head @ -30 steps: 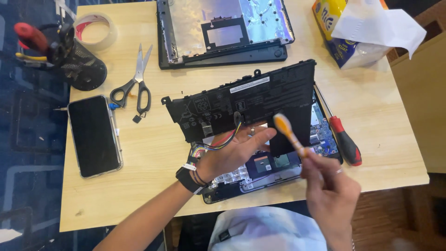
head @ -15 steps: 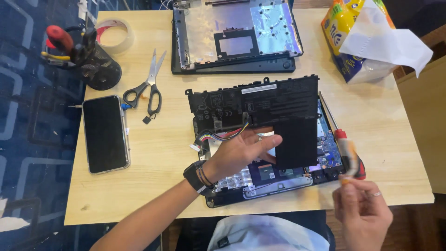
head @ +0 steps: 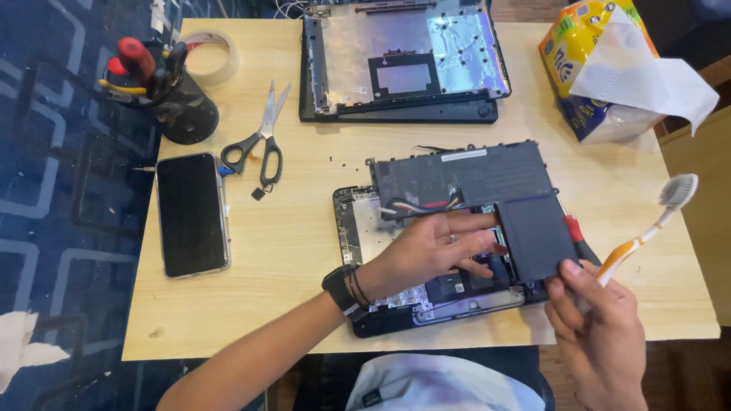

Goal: The person is disassembling a laptop, which involves cleaning the internal components with a toothbrush, disconnecting and removing the battery, and using a screwdriver on the motherboard.

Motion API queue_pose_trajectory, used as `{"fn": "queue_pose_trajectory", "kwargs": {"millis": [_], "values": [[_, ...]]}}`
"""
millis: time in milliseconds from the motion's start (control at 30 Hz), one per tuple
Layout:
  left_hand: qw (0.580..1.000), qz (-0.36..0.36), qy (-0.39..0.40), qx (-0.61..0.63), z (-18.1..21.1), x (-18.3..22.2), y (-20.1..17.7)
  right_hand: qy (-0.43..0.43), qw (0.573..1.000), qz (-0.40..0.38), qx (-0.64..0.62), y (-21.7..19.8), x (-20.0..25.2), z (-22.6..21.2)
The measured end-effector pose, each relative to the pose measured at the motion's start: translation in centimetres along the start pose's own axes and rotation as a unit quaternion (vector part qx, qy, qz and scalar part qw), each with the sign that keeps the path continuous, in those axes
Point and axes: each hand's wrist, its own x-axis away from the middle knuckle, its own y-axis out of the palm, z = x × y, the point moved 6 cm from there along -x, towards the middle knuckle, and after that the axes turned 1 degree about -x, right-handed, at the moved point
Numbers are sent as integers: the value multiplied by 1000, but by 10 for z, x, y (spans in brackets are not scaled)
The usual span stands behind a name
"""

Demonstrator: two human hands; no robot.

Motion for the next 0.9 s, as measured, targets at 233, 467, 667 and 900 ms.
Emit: {"fn": "queue_pose_trajectory", "kwargs": {"millis": [233,467,667,900], "values": [[994,17,110,17,33,7,-9,-3,999,-38,-5,51,-87,-33],[993,66,98,5,11,0,-29,-60,984,-163,49,156,-200,-41],[994,77,81,-12,13,1,-32,-20,981,-161,109,188,-238,-17],[995,63,74,-34,2,-3,-31,6,973,-165,162,180,-237,-23]]}}
